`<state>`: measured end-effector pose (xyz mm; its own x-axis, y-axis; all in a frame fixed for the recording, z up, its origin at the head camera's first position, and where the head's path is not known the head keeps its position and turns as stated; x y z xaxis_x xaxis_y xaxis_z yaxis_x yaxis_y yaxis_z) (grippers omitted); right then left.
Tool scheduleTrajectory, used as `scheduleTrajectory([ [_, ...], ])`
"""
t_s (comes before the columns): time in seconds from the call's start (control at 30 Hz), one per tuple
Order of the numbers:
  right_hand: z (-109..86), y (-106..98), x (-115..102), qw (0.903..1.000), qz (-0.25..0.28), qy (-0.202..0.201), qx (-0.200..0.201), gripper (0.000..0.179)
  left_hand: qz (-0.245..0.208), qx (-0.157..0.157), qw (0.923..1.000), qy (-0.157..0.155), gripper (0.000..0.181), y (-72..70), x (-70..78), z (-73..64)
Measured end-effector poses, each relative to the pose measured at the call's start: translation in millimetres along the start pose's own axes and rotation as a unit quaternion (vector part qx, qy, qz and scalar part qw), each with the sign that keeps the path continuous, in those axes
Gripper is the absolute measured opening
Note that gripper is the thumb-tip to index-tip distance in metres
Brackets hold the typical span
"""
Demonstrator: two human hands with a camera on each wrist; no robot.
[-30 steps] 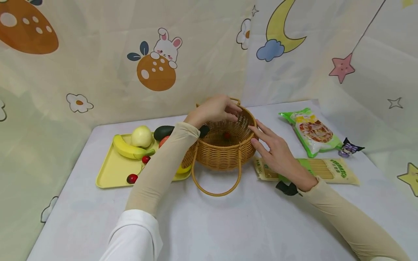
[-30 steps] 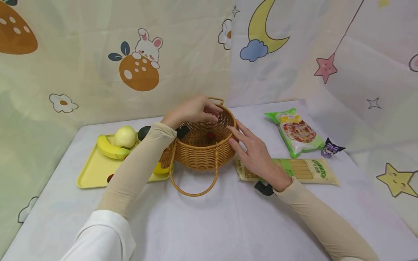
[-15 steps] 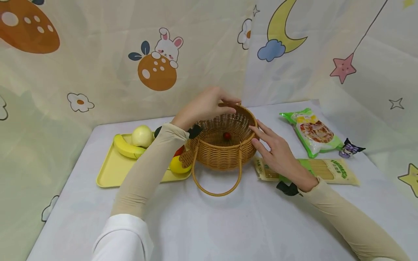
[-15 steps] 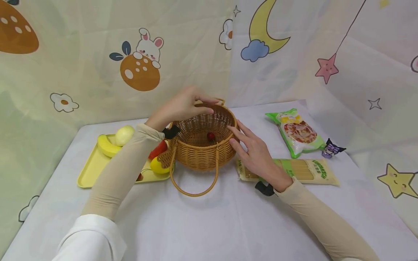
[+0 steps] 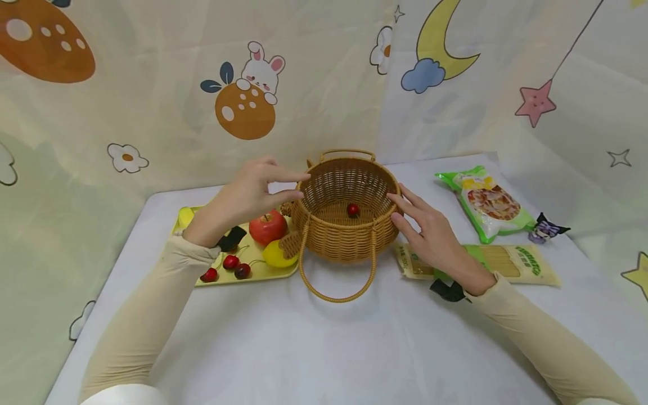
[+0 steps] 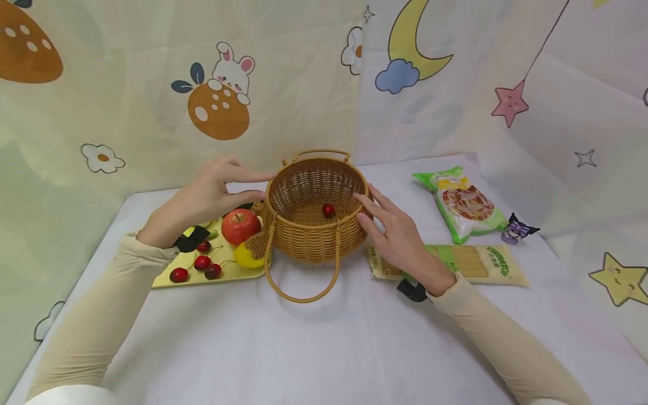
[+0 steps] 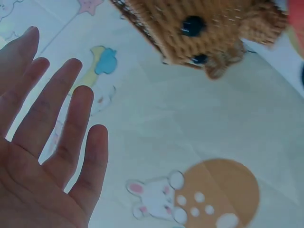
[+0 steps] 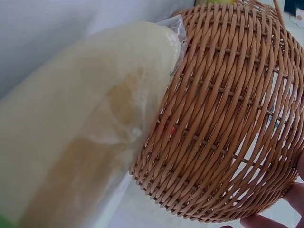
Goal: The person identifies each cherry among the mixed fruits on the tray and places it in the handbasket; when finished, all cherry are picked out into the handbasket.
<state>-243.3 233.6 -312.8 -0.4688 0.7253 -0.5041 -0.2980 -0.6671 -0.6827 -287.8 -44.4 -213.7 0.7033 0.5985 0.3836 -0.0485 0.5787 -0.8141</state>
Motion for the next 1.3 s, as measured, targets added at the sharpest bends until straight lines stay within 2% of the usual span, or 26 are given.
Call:
scheduleTrajectory([
  [0.27,-2.0,-5,0,0.9999,-0.004,-0.004,0.014,0.047,0.058,0.02,0.9946,-0.084,0.042,-26.5,-43.3,-63.9],
  [0.4,-1.8,-6,1,0.9998,-0.003,-0.006,0.017,0.047,0.076,0.018,0.9887,-0.128,0.042,-31.9,-63.5,-96.7],
  [0.6,-4.7,-6,4,0.9999,0.001,0.002,0.013,0.047,0.099,-0.019,0.9754,-0.196,0.042,-20.6,-97.3,-146.1],
  [0.8,-8.8,-5,7,0.9999,-0.001,0.008,0.011,0.047,0.088,-0.058,0.9619,-0.252,0.046,-5.4,-119.6,-187.8],
  [0.9,-9.5,-5,7,0.9999,-0.002,0.01,0.009,0.047,0.092,-0.069,0.9574,-0.265,0.047,0.6,-127.3,-201.8],
  [1.0,-9.0,-5,7,0.9999,-0.001,0.008,0.009,0.047,0.094,-0.077,0.9545,-0.273,0.047,5.2,-132.5,-210.3],
  [1.3,-4.0,-1,0,1.0,-0.002,-0.001,0.001,0.049,0.095,-0.074,0.9501,-0.287,0.044,9.4,-133.1,-217.4],
])
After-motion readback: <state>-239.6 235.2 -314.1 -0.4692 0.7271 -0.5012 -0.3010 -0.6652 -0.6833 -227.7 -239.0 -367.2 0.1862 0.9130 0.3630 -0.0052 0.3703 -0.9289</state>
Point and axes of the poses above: each hand's wrist, its own z-axis towards the middle knuckle, its own y-axis out of the palm, x = y × z, the point moved 9 cm from there along z, towards the middle knuckle, and after that the axes turned 7 degrees about x, right-handed, at the moved point
